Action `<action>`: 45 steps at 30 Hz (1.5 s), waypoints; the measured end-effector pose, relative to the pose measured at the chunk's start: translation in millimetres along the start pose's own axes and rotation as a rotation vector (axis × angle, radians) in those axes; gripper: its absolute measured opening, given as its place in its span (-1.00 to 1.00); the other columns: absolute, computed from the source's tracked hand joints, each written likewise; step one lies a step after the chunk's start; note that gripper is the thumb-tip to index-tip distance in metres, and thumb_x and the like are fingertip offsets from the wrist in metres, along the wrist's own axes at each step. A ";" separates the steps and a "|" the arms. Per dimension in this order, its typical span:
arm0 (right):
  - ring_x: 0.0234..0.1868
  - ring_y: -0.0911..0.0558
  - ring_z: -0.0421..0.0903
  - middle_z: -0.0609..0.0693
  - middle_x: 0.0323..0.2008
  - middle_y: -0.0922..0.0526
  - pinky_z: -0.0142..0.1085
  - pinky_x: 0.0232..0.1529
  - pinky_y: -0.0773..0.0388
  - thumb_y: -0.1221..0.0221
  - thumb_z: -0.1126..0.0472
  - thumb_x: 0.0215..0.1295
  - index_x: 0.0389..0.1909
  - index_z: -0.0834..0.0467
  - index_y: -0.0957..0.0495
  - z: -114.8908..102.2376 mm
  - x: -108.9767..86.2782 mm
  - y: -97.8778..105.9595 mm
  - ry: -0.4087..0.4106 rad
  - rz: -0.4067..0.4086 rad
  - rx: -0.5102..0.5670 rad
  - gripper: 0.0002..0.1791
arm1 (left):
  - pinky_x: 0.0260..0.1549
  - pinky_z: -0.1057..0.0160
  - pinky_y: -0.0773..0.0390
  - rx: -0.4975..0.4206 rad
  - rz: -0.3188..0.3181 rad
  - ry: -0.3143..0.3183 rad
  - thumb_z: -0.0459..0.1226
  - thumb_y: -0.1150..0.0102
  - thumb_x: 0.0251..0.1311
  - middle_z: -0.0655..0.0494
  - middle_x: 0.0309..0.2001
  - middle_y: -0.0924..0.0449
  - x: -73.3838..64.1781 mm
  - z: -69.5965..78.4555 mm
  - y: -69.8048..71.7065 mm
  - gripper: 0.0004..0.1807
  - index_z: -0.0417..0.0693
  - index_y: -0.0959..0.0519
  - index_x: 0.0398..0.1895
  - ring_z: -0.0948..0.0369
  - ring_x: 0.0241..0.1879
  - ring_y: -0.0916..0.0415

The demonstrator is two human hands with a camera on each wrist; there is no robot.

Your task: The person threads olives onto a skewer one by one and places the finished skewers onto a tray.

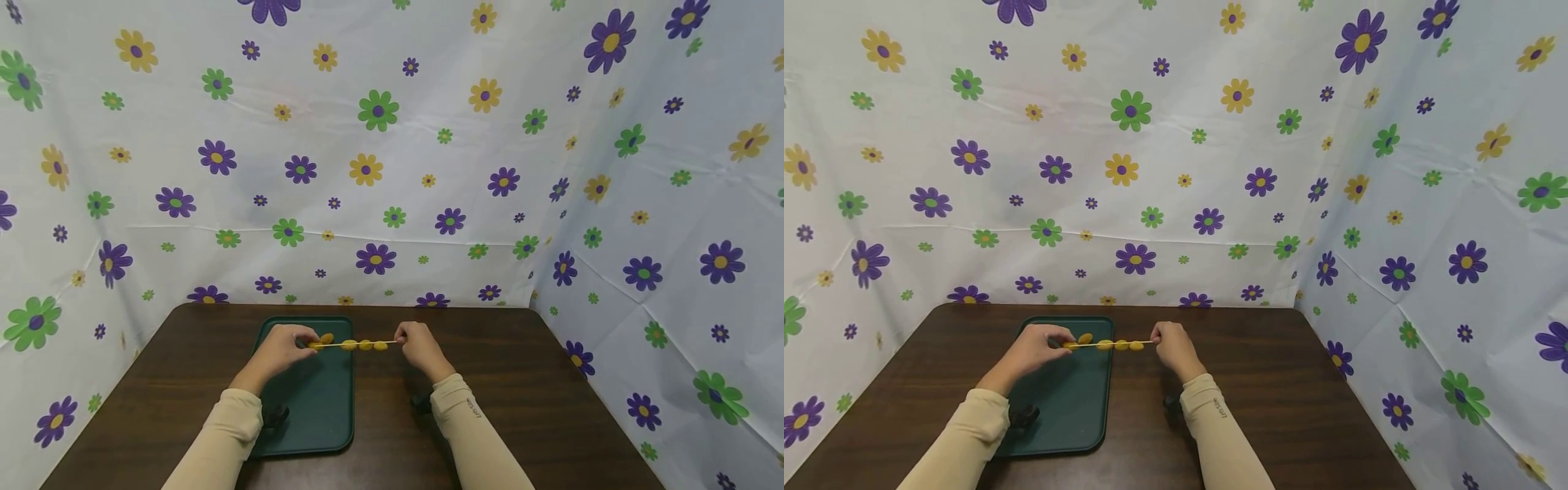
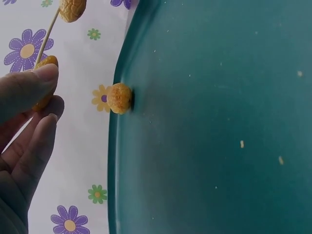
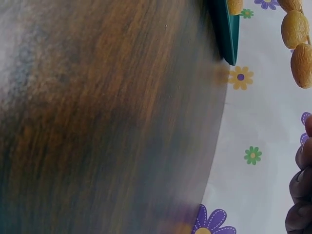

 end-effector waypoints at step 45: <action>-0.34 -0.52 -0.07 0.14 -0.30 -0.67 -0.13 -0.22 -0.59 -0.14 0.58 0.29 -0.31 0.28 -0.66 -15.4 -5.8 -3.2 0.052 0.018 0.014 -0.81 | -0.30 0.29 -0.69 -0.020 -0.011 0.013 -0.40 -0.49 0.09 0.15 -0.30 -0.74 -2.0 6.3 -11.8 -0.85 -0.03 -0.78 -0.28 0.29 -0.36 -0.61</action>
Point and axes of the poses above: each hand's wrist, its own x-axis towards the middle knuckle, its own y-axis out of the back of the hand, z = x × y, the point moved 9 cm from there along x, towards the middle knuckle
